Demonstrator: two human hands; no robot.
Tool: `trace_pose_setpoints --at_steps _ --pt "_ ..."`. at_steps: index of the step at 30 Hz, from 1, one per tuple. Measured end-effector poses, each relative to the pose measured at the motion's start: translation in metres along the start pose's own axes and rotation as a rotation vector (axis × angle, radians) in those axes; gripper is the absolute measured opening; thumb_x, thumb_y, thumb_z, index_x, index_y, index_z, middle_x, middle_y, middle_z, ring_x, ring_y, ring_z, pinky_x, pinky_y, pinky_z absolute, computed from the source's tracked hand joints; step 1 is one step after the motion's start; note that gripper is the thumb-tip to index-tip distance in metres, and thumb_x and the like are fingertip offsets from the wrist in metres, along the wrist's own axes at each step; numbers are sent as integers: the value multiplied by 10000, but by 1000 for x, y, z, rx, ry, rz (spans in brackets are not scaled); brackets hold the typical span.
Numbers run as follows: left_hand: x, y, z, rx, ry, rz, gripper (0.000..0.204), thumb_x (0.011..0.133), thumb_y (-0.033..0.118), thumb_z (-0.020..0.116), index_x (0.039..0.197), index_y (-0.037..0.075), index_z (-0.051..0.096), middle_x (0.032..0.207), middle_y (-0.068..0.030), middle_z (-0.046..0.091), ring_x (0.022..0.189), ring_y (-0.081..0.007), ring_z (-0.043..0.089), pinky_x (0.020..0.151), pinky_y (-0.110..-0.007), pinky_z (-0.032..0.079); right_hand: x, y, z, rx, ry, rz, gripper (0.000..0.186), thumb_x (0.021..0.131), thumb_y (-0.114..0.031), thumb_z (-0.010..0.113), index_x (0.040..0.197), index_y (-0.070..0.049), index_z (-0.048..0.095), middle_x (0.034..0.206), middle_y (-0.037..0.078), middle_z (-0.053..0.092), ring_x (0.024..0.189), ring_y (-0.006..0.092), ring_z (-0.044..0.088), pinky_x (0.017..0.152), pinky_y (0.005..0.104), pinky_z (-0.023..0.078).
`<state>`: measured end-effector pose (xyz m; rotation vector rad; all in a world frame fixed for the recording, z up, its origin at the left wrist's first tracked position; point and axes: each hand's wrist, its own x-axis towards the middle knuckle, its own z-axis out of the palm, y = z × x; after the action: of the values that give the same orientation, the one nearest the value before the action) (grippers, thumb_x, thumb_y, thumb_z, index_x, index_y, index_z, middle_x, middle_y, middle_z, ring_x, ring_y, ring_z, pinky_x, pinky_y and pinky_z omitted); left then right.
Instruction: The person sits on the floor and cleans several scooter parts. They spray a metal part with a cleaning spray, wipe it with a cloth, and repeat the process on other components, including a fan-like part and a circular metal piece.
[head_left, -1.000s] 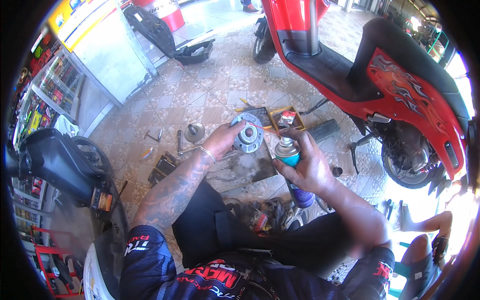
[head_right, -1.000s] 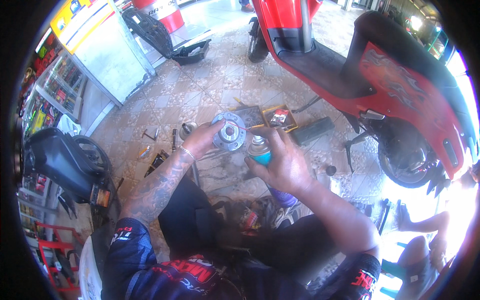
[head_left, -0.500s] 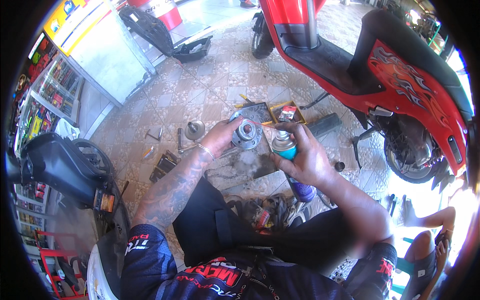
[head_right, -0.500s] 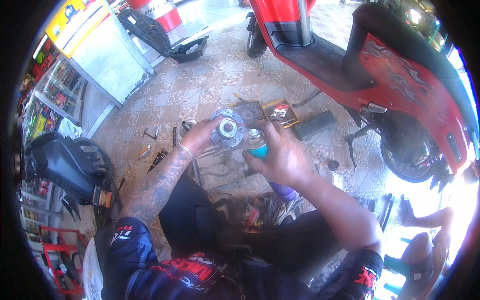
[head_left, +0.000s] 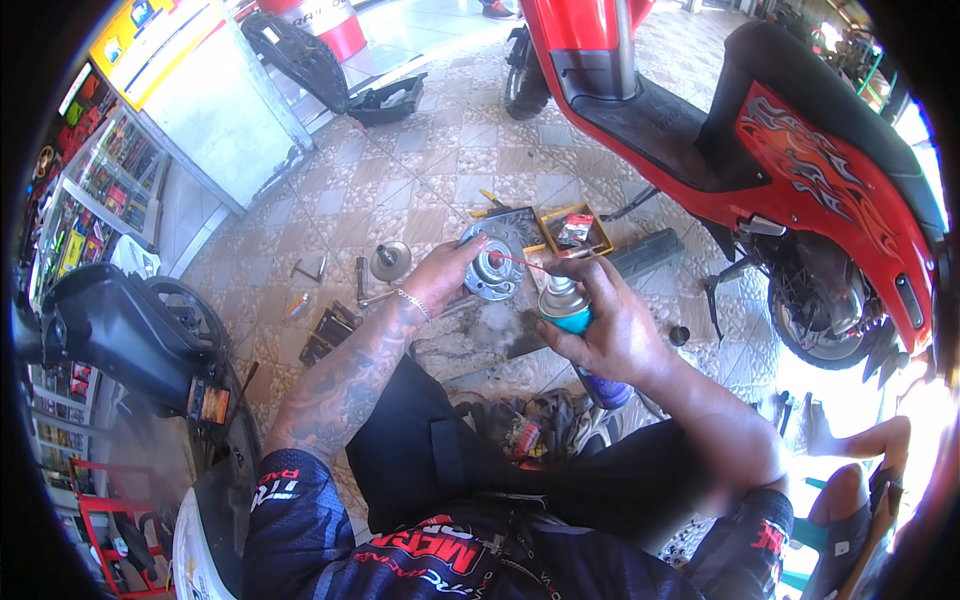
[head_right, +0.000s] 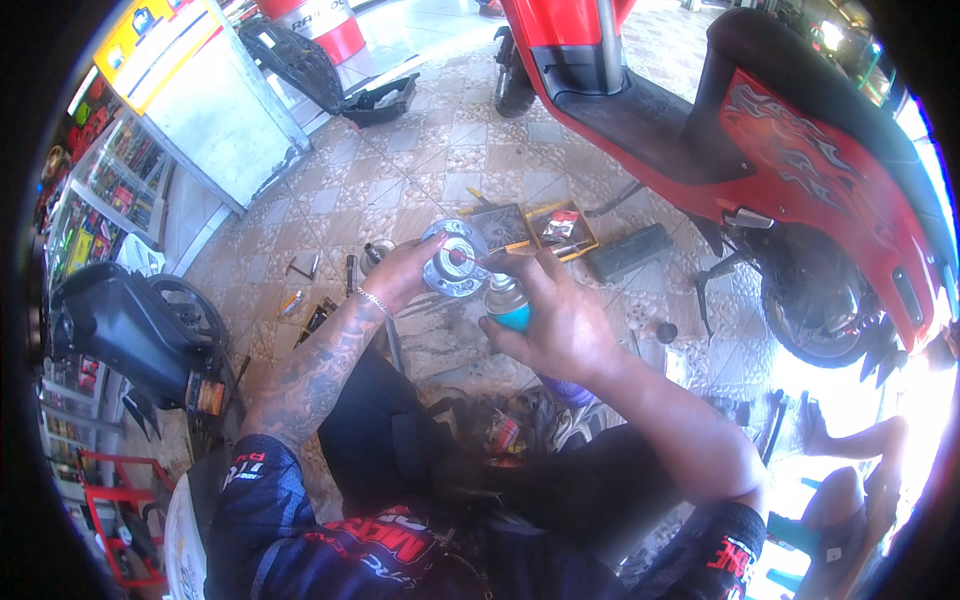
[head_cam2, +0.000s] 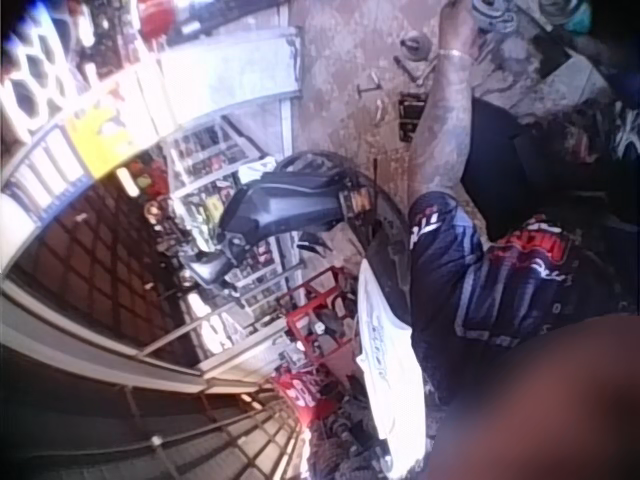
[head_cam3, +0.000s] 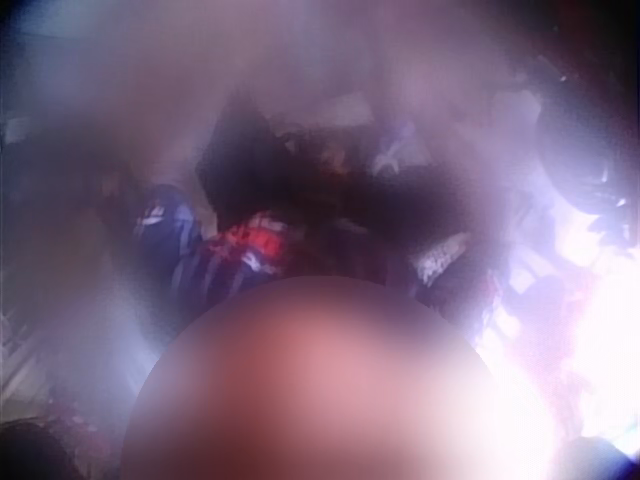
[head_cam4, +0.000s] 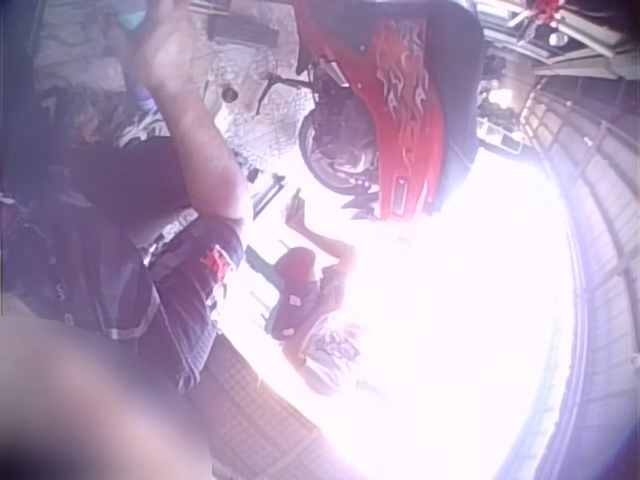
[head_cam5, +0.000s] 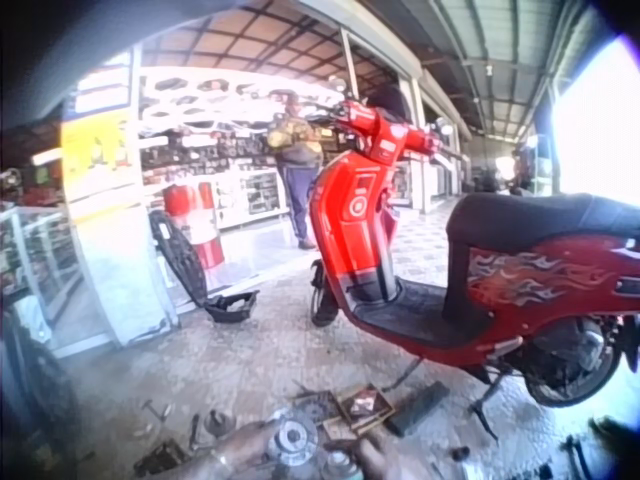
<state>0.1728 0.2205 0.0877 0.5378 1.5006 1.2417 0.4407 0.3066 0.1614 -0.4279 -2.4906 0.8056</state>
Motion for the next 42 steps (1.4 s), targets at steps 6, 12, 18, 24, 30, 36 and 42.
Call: trace_pose_setpoints --at_steps 6,12,18,24,30,36,42 --pt "3 -1 -2 -3 20 1 507 1117 386 526 1359 -53 608 1240 -119 722 1097 -194 722 946 -366 596 -2 1 -1 -5 -36 -13 636 839 -293 859 1375 -116 566 1232 187 626 1076 409 704 877 466 593" --pt "13 -10 -9 -32 40 39 539 1078 478 580 1281 -14 667 1090 -69 758 945 -141 730 829 -330 598 -4 3 -1 5 -71 -49 615 832 -284 862 1349 -114 575 1190 187 631 1047 420 706 863 481 594" --pt "16 -14 -12 -43 42 40 543 1080 473 578 1291 -20 661 1124 -75 752 964 -144 731 831 -325 603 -10 0 -3 -12 -157 -34 598 825 -274 861 1331 -113 585 1172 187 633 1023 424 701 859 485 590" --pt "18 -13 -14 -40 24 42 564 1080 479 577 1305 -32 655 1142 -83 750 987 -148 732 855 -325 605 -16 9 -2 -48 -187 22 587 833 -265 851 1338 -123 588 1172 180 631 1037 417 696 880 492 578" --pt "16 -10 -12 4 32 15 549 1092 452 562 1330 -37 636 1181 -86 740 1042 -157 723 906 -333 591 -16 26 -1 -104 -178 82 612 841 -310 837 1370 -172 563 1163 178 626 998 418 701 836 493 584" --pt "10 -2 -7 -1 23 -31 508 1117 391 532 1385 -36 591 1256 -94 718 1120 -173 713 976 -349 581 -7 37 1 -104 -98 89 642 845 -340 827 1394 -159 545 1228 216 622 1060 442 692 862 512 577" --pt "12 -4 -12 -11 -7 -26 508 1119 393 525 1389 -33 588 1265 -102 717 1133 -186 715 980 -374 593 4 41 2 -94 -44 103 648 859 -330 819 1404 -126 533 1271 222 622 1135 447 669 933 512 556"
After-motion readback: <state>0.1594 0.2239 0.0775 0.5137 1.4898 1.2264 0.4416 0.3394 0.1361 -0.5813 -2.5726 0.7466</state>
